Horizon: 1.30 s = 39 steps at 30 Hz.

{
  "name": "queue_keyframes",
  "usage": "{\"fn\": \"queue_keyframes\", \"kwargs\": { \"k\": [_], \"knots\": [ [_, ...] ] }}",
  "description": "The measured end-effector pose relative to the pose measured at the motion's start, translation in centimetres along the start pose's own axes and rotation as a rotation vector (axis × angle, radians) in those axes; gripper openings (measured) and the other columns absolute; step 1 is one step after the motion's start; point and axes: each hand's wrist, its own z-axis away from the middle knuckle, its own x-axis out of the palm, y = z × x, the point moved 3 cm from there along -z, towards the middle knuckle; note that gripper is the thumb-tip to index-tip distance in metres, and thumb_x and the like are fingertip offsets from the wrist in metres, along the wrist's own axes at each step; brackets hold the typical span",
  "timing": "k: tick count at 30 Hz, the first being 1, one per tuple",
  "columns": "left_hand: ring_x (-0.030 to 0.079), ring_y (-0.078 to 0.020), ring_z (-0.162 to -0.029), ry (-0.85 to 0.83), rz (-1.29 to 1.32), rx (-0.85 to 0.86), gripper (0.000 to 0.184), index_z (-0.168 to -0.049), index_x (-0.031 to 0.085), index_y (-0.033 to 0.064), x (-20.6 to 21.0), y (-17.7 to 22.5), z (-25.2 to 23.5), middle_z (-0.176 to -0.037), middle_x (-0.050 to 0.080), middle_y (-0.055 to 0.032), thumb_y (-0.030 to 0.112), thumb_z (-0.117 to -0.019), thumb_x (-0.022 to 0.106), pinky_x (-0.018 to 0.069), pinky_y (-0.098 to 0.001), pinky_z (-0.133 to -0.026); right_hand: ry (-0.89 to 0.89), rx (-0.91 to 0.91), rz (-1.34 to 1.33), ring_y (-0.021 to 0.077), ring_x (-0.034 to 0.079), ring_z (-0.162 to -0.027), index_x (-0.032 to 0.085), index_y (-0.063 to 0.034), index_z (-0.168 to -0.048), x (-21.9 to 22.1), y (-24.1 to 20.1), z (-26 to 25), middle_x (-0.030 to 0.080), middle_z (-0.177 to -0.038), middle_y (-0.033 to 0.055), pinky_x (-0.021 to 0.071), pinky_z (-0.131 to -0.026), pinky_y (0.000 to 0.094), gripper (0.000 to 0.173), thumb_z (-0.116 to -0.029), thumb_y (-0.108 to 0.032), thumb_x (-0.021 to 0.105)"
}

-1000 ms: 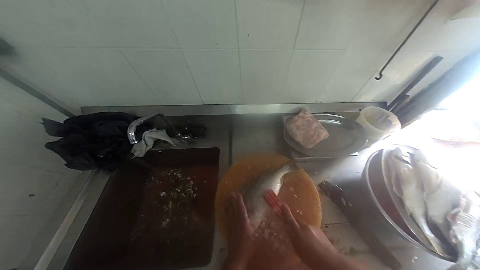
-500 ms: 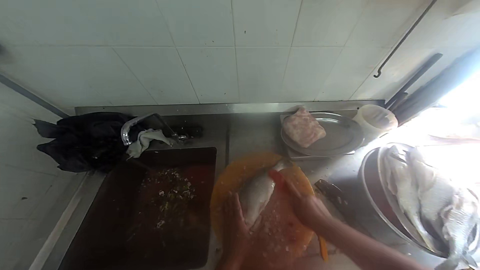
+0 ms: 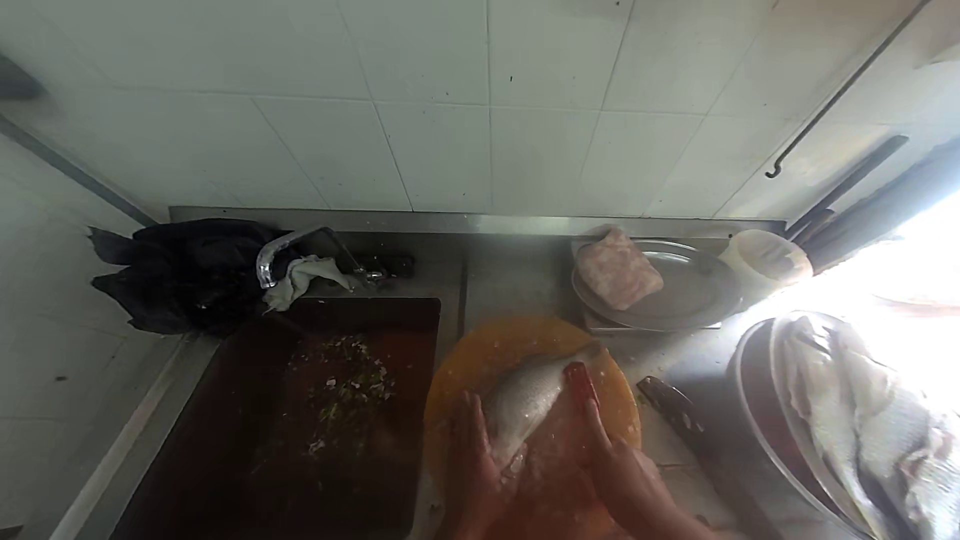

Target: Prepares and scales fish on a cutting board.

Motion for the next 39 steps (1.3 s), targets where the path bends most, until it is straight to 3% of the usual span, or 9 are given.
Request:
{"fn": "queue_keyframes", "kwargs": {
  "k": [3, 6, 14, 19, 25, 29, 32, 36, 39],
  "knots": [
    [0.035, -0.0315, -0.151, -0.044, -0.046, 0.018, 0.112, -0.160, 0.032, 0.0042, 0.4, 0.1, 0.1, -0.162, 0.037, -0.0178, 0.071, -0.0772, 0.069, 0.0223, -0.0612, -0.123, 0.097, -0.092, -0.154, 0.0358, 0.073, -0.082, 0.017, -0.0232, -0.167, -1.9, 1.8, 0.5, 0.073, -0.094, 0.0165, 0.0602, -0.075, 0.0571, 0.064, -0.1087, -0.031, 0.043],
    [0.036, -0.0306, -0.150, -0.054, -0.081, 0.017, 0.113, -0.159, 0.034, 0.0046, 0.6, 0.2, -0.4, -0.162, 0.039, -0.0167, 0.074, -0.0764, 0.069, 0.0228, -0.0604, -0.123, 0.148, -0.053, -0.363, 0.0288, 0.073, -0.091, 0.033, -0.0155, -0.158, -4.2, 1.7, -3.4, 0.071, -0.103, 0.0143, 0.0594, -0.084, 0.0504, 0.059, -0.1069, -0.040, 0.049],
    [0.037, -0.0302, -0.150, -0.066, -0.053, 0.006, 0.112, -0.159, 0.034, 0.0046, 0.5, -0.1, -0.3, -0.162, 0.039, -0.0173, 0.067, -0.0750, 0.074, 0.0246, -0.0578, -0.124, -0.108, -0.063, -0.443, 0.0305, 0.071, -0.081, 0.055, -0.0061, -0.132, 0.8, 0.7, 3.5, 0.070, -0.091, 0.0153, 0.0595, -0.074, 0.0518, 0.044, -0.1063, -0.041, 0.050],
    [0.036, -0.0294, -0.151, -0.089, -0.068, -0.030, 0.112, -0.159, 0.034, 0.0069, 0.4, -0.1, -0.1, -0.162, 0.039, -0.0152, 0.069, -0.0743, 0.075, 0.0256, -0.0554, -0.125, -0.012, -0.089, -0.370, 0.0296, 0.070, -0.092, 0.057, -0.0064, -0.131, -1.9, -0.8, -3.0, 0.069, -0.101, 0.0150, 0.0579, -0.083, 0.0507, 0.041, -0.1076, -0.039, 0.047],
    [0.032, -0.0315, -0.152, -0.073, -0.097, -0.010, 0.113, -0.159, 0.033, 0.0034, 0.1, -0.4, -0.1, -0.163, 0.037, -0.0172, 0.068, -0.0755, 0.072, 0.0217, -0.0561, -0.126, -0.169, -0.174, -0.333, 0.0344, 0.073, -0.078, 0.050, -0.0076, -0.139, 3.2, 0.2, 6.3, 0.071, -0.086, 0.0168, 0.0594, -0.072, 0.0558, 0.046, -0.1075, -0.042, 0.047],
    [0.032, -0.0320, -0.152, -0.099, -0.098, -0.035, 0.117, -0.159, 0.033, 0.0047, 0.0, -0.1, -0.5, -0.162, 0.038, -0.0167, 0.069, -0.0715, 0.075, 0.0216, -0.0576, -0.125, 0.038, -0.200, -0.268, 0.0304, 0.072, -0.088, 0.055, -0.0115, -0.139, -1.3, 1.4, -1.2, 0.071, -0.098, 0.0140, 0.0595, -0.079, 0.0539, 0.046, -0.1075, -0.044, 0.045],
    [0.026, -0.0290, -0.155, -0.161, -0.094, -0.106, 0.117, -0.161, 0.030, 0.0080, -0.5, 0.7, 0.0, -0.165, 0.033, -0.0139, 0.069, -0.0720, 0.075, 0.0179, -0.0542, -0.127, -0.025, -0.184, -0.226, 0.0328, 0.071, -0.091, 0.053, -0.0087, -0.139, -0.5, -0.9, -2.3, 0.070, -0.102, 0.0165, 0.0586, -0.082, 0.0547, 0.048, -0.1072, -0.043, 0.046],
    [0.025, -0.0309, -0.155, -0.214, -0.084, -0.078, 0.095, -0.163, 0.026, 0.0098, -0.7, 0.1, -0.4, -0.167, 0.030, -0.0123, 0.029, -0.0835, 0.073, 0.0166, -0.0570, -0.126, -0.124, -0.348, -0.014, 0.0433, 0.073, -0.081, 0.059, -0.0090, -0.137, 1.4, -0.6, 5.1, 0.073, -0.088, 0.0216, 0.0564, -0.071, 0.0661, 0.056, -0.1044, -0.053, 0.048],
    [0.026, -0.0310, -0.154, -0.246, -0.087, -0.125, 0.103, -0.163, 0.026, 0.0119, -1.0, 0.3, -0.3, -0.167, 0.029, -0.0117, 0.050, -0.0811, 0.075, 0.0193, -0.0558, -0.125, -0.009, -0.354, -0.017, 0.0399, 0.073, -0.086, 0.062, -0.0156, -0.139, -0.4, 1.2, 2.0, 0.074, -0.096, 0.0183, 0.0572, -0.075, 0.0658, 0.052, -0.1045, -0.052, 0.050]
  ]
}}
